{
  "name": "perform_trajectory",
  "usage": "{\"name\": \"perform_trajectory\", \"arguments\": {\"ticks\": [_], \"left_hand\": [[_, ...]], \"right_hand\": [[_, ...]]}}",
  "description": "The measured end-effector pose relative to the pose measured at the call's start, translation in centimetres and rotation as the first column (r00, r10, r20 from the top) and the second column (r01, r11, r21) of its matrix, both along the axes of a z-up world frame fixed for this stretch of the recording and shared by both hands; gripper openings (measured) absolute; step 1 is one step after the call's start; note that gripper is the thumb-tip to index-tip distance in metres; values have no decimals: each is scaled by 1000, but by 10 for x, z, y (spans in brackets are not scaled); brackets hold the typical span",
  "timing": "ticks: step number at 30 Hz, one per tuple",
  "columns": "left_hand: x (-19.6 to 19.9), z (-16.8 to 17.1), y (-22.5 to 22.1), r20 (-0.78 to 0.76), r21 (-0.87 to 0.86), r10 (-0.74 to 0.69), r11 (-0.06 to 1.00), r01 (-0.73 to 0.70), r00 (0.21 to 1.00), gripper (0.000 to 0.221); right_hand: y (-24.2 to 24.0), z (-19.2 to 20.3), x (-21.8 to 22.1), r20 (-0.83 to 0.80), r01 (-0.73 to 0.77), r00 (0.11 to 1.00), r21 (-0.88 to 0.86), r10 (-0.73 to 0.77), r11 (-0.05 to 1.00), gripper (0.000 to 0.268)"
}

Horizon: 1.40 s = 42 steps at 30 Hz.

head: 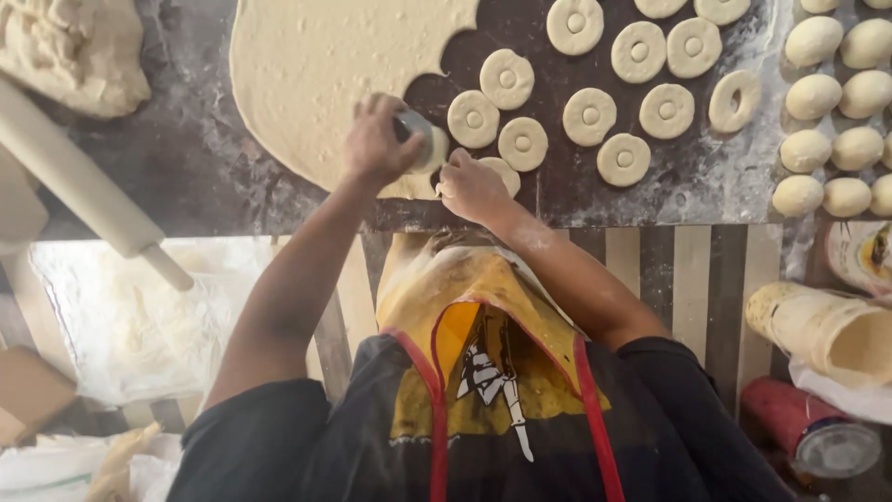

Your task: Cutting donut shapes out of a flat sheet of dough using a metal cutter and arranging them on the work table.

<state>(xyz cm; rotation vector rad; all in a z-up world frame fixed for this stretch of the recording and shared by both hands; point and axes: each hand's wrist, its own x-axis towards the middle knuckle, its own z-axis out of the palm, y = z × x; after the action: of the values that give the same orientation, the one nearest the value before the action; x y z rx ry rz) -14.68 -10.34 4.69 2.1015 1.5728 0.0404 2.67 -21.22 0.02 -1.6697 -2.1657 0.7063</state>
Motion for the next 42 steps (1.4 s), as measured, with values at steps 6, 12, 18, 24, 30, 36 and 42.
{"name": "perform_trajectory", "arguments": {"ticks": [6,12,18,24,30,36,42], "left_hand": [[-91,1,-8,-64,117,79,991,-71,995,43],[-83,-27,-11,-93,58,-107,992,113,990,46],[-64,-20,-8,-166,-6,-115,993,115,979,49],[-66,-68,-19,-109,355,224,919,-173,968,65],[-80,37,-15,-96,-180,281,939,-294,955,50],[-109,-47,-38,-107,-282,152,943,-177,982,54],[-146,-69,-34,188,-293,321,920,-259,928,54]], "right_hand": [[-18,-48,-21,-79,-68,994,11,69,998,19],[1,-15,-55,-14,-122,992,29,122,992,57],[4,-24,-59,95,-268,955,-115,279,956,33],[-19,-32,-38,43,-390,918,-79,394,918,22],[-34,-26,-31,-174,-247,954,2,243,969,17],[-45,-18,-34,-207,-160,966,-2,156,987,22],[-72,4,-14,-249,117,956,-159,-155,980,32]]}}
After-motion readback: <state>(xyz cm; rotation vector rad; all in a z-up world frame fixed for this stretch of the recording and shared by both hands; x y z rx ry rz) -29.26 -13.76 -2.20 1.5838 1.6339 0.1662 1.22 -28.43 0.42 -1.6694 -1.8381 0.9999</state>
